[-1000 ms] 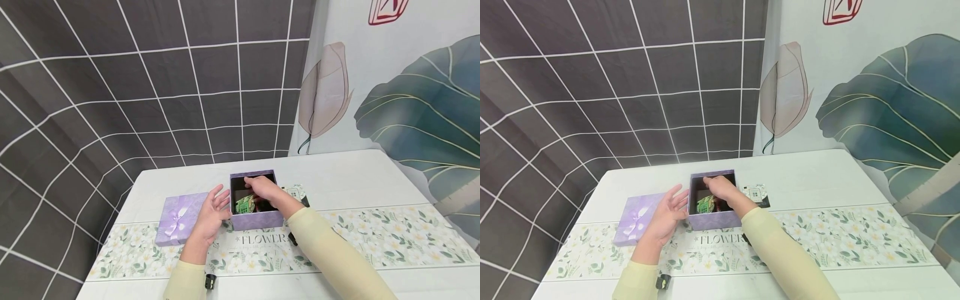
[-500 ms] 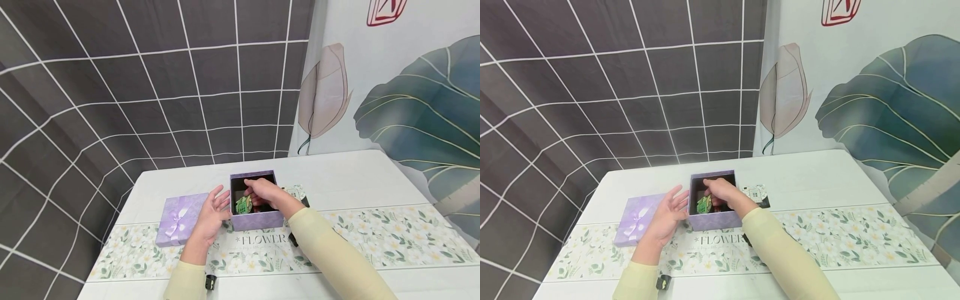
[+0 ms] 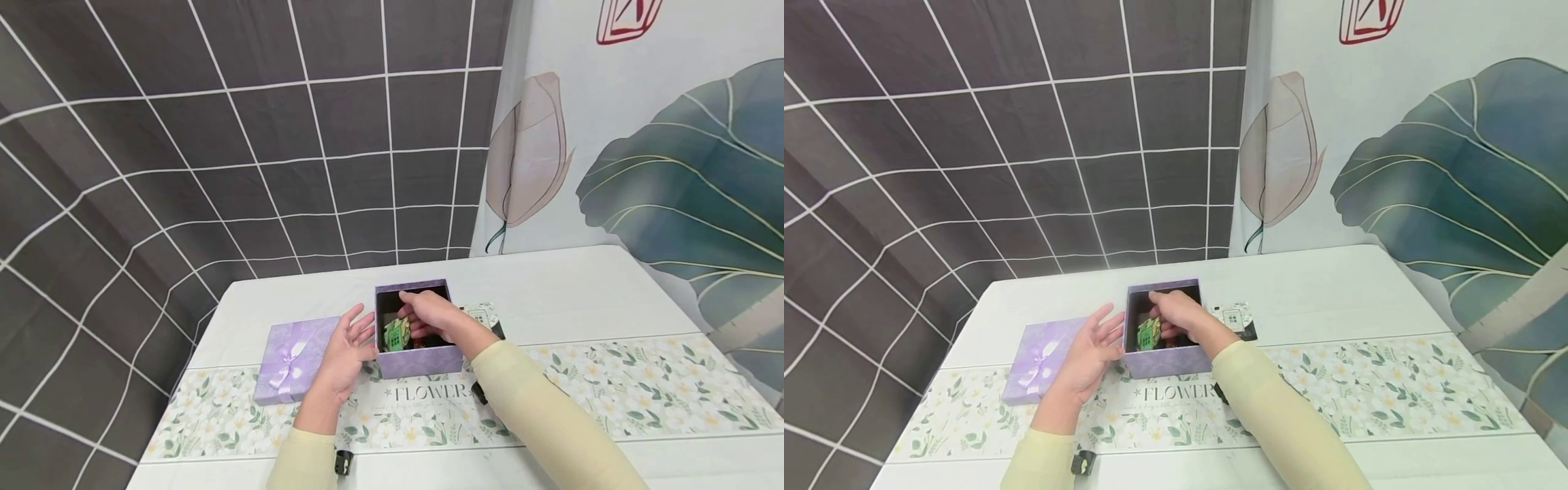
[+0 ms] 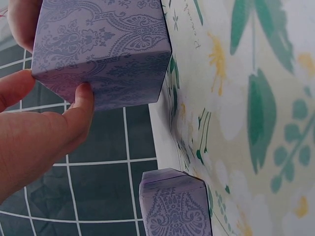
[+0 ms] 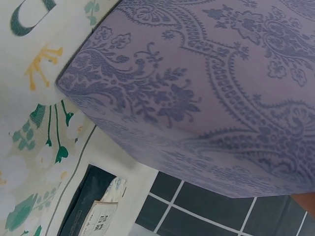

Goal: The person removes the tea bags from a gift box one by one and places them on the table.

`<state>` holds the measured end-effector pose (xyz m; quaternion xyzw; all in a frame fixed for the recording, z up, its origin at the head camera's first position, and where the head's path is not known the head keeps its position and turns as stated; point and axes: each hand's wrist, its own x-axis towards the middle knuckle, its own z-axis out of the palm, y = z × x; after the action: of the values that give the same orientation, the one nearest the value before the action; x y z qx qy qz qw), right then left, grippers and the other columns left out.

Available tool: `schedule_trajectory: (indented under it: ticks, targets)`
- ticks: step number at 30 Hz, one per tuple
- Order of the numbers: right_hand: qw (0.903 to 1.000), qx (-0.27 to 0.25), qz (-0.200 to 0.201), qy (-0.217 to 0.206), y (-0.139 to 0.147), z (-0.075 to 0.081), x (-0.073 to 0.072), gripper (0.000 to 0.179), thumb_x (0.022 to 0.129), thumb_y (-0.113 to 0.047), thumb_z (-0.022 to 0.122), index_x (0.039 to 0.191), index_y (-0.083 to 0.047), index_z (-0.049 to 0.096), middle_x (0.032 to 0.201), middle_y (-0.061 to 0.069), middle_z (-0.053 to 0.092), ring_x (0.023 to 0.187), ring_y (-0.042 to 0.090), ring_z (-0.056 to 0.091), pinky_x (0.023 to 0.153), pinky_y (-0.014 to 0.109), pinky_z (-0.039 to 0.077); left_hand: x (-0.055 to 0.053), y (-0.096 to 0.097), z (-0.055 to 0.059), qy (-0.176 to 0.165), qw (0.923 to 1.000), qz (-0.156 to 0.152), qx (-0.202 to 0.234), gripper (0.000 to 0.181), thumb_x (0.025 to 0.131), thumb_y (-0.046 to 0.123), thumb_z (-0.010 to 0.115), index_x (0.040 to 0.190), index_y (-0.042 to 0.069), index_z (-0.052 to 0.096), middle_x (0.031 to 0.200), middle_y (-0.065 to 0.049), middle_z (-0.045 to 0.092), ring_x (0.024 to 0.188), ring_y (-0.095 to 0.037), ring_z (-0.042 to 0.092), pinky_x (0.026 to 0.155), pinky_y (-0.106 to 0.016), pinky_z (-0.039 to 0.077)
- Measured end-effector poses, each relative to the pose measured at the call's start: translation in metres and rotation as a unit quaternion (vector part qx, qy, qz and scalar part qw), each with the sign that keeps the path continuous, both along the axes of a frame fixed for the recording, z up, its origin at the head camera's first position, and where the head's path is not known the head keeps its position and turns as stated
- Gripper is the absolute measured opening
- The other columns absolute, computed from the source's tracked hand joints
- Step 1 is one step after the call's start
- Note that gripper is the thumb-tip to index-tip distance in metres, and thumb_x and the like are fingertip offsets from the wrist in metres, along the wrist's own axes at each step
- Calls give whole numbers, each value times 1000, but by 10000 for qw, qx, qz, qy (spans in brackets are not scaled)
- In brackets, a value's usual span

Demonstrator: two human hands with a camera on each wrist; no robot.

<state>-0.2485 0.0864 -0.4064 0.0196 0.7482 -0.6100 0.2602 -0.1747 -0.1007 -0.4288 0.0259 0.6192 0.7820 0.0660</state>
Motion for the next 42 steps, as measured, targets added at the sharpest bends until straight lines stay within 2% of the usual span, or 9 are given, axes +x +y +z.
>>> schedule_trajectory:
  ticks: [8, 14, 21, 26, 36, 42]
  targets:
    - [9994, -273, -27, 231, 7, 7, 2, 53, 107, -35, 39, 117, 10, 64, 103, 19, 67, 79, 22, 65, 79, 40, 58, 0, 0, -1, -9, 10000, 34, -59, 88, 75, -27, 49, 154, -2, 21, 152, -31, 34, 139, -44, 33, 112, -52, 31]
    - [9974, -605, 34, 393, 21, 22, 2, 57, 108, -35, 35, 125, 13, 59, 110, 19, 62, 88, 23, 63, 80, 36, 58, 1, 1, -1, -14, 10000, 58, -53, 87, 76, -27, 49, 155, -1, 21, 152, -30, 34, 138, -43, 34, 112, -52, 31]
    - [9941, -904, -30, 595, 53, 40, 1, 59, 109, -36, 31, 132, 14, 53, 120, 22, 59, 92, 24, 60, 85, 33, 56, 1, 0, -2, 33, 10000, 19, -84, 87, 76, -27, 48, 155, -2, 20, 153, -30, 32, 139, -45, 31, 112, -53, 31]
    - [9907, -1157, -205, 690, 86, 49, -2, 61, 109, -35, 30, 137, 16, 47, 115, 18, 60, 86, 19, 60, 84, 30, 55, 0, 0, -1, 46, 10000, 9, -62, 88, 75, -27, 49, 154, -2, 21, 153, -31, 32, 140, -46, 30, 112, -52, 31]
    - [9838, -1453, -502, 926, 149, 54, -1, 66, 109, -38, 29, 141, 19, 38, 104, 7, 69, 84, 14, 66, 83, 27, 55, 0, 0, -1, 38, 10000, 18, -63, 87, 76, -28, 48, 154, -2, 21, 152, -30, 33, 140, -47, 30, 112, -52, 31]
    - [9849, -1316, -778, 811, 179, 41, -1, 66, 109, -40, 28, 141, 17, 40, 101, 2, 69, 84, 11, 66, 79, 25, 55, 1, 0, -1, 34, 10000, 13, -76, 87, 76, -28, 48, 154, -2, 21, 152, -30, 33, 140, -47, 29, 112, -52, 31]
